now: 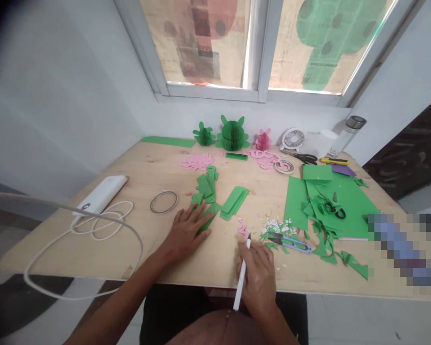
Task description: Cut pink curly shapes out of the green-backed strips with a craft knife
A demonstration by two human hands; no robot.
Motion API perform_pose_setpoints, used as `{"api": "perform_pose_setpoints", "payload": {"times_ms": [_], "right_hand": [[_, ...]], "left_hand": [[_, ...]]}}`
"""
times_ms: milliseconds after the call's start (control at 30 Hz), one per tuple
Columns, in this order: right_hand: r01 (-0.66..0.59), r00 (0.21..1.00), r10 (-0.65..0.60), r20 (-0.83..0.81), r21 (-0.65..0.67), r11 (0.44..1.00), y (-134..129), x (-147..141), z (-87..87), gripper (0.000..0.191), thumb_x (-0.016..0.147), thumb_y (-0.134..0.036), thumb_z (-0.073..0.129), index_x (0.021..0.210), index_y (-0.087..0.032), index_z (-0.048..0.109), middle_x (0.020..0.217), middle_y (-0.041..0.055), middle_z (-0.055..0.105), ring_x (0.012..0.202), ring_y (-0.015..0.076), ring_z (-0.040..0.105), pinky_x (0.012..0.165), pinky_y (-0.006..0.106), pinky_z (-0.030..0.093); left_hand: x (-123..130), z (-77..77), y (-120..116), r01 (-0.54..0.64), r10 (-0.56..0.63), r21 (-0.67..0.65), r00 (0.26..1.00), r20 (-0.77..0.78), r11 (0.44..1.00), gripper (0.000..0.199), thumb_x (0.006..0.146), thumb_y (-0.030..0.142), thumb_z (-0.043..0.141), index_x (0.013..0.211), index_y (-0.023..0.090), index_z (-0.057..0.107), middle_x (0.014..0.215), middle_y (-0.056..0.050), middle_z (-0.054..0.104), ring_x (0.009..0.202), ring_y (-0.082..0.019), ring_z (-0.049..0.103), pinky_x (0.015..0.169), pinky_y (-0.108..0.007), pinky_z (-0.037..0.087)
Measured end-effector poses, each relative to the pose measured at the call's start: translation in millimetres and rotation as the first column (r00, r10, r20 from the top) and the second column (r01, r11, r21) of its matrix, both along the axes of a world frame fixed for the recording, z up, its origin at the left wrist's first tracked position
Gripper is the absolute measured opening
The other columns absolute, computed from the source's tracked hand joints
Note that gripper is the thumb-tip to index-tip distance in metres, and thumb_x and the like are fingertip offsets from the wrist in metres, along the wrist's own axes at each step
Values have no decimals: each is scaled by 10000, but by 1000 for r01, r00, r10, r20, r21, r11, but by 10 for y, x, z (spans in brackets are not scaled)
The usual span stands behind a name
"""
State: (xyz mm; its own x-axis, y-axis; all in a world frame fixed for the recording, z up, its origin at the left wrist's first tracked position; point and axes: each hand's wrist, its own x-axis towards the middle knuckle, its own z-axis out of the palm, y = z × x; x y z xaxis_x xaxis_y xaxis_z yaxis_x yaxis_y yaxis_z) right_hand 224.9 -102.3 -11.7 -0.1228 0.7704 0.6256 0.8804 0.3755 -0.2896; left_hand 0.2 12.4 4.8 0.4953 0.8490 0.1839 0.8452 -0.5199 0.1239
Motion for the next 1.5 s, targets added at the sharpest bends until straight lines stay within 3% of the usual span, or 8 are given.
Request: {"api": "perform_pose_setpoints", "payload": {"times_ms": [300, 467, 767, 900, 1033, 1267, 1400, 1500], "right_hand": [[-19, 1000, 19, -23, -2, 1000, 12, -2, -4, 324, 907, -114, 483, 1214, -181, 564, 965, 78, 715, 998, 247, 645, 882, 438, 450], [-6, 1000, 6, -13, -3, 1000, 6, -3, -1, 336, 905, -111, 470, 1219, -184, 566, 936, 75, 713, 982, 251, 644, 875, 442, 449], [-9, 1000, 9, -26, -17, 1000, -1, -17, 34, 295, 917, -101, 471, 1185, -173, 573, 922, 68, 709, 957, 240, 640, 875, 432, 429], [-9, 1000, 9, -26, -4, 1000, 6, -7, 24, 299, 917, -111, 478, 1191, -179, 578, 934, 73, 710, 962, 247, 642, 859, 426, 437], [-25, 1000, 25, -14, 0, 1000, 13, 3, 10, 313, 915, -114, 484, 1207, -177, 577, 943, 79, 709, 975, 248, 638, 867, 425, 440], [-19, 1000, 19, 13, -5, 1000, 11, 11, -1, 323, 924, -122, 476, 1235, -157, 555, 947, 81, 708, 978, 250, 626, 858, 420, 436], [-15, 1000, 15, 11, -2, 1000, 11, 3, -8, 307, 923, -118, 478, 1217, -160, 560, 933, 76, 707, 964, 244, 627, 860, 420, 435], [-11, 1000, 11, 7, 0, 1000, 9, -9, -16, 308, 919, -107, 475, 1209, -164, 564, 968, 85, 704, 976, 241, 629, 879, 431, 435]], "left_hand": [[-241, -148, -21, -127, 120, 93, 990, 72, 988, 439, 920, 375, 482, 1330, 239, 557, 1463, -131, 471, 1353, -356, 406, 1043, -571, 372], [-196, -180, 198, -144, 135, 80, 985, 110, 986, 439, 934, 393, 442, 1292, 173, 569, 1413, -159, 512, 1309, -322, 457, 1048, -513, 401], [-138, -75, 471, -184, 169, 112, 977, 132, 977, 382, 946, 361, 392, 1213, 175, 590, 1334, -143, 577, 1276, -303, 488, 1063, -498, 378], [-364, -75, 315, -274, 257, 148, 959, 123, 950, 391, 927, 328, 388, 1211, 156, 593, 1354, -176, 556, 1304, -367, 442, 1044, -583, 344], [-670, -89, 217, -310, 299, 142, 950, 91, 940, 351, 906, 238, 369, 1121, 190, 643, 1232, -134, 643, 1162, -309, 565, 979, -486, 430], [-1002, 55, 475, -292, 290, 96, 956, 35, 952, 291, 859, 193, 401, 911, 200, 688, 990, -101, 711, 946, -276, 637, 823, -387, 485], [-966, 163, 668, -270, 265, 100, 963, 53, 958, 248, 830, 152, 424, 843, 192, 668, 921, -106, 702, 886, -275, 641, 779, -387, 473], [-717, 230, 795, -250, 238, 126, 966, 106, 960, 267, 842, 112, 397, 880, 185, 651, 953, -114, 690, 947, -271, 629, 815, -393, 464]]}}
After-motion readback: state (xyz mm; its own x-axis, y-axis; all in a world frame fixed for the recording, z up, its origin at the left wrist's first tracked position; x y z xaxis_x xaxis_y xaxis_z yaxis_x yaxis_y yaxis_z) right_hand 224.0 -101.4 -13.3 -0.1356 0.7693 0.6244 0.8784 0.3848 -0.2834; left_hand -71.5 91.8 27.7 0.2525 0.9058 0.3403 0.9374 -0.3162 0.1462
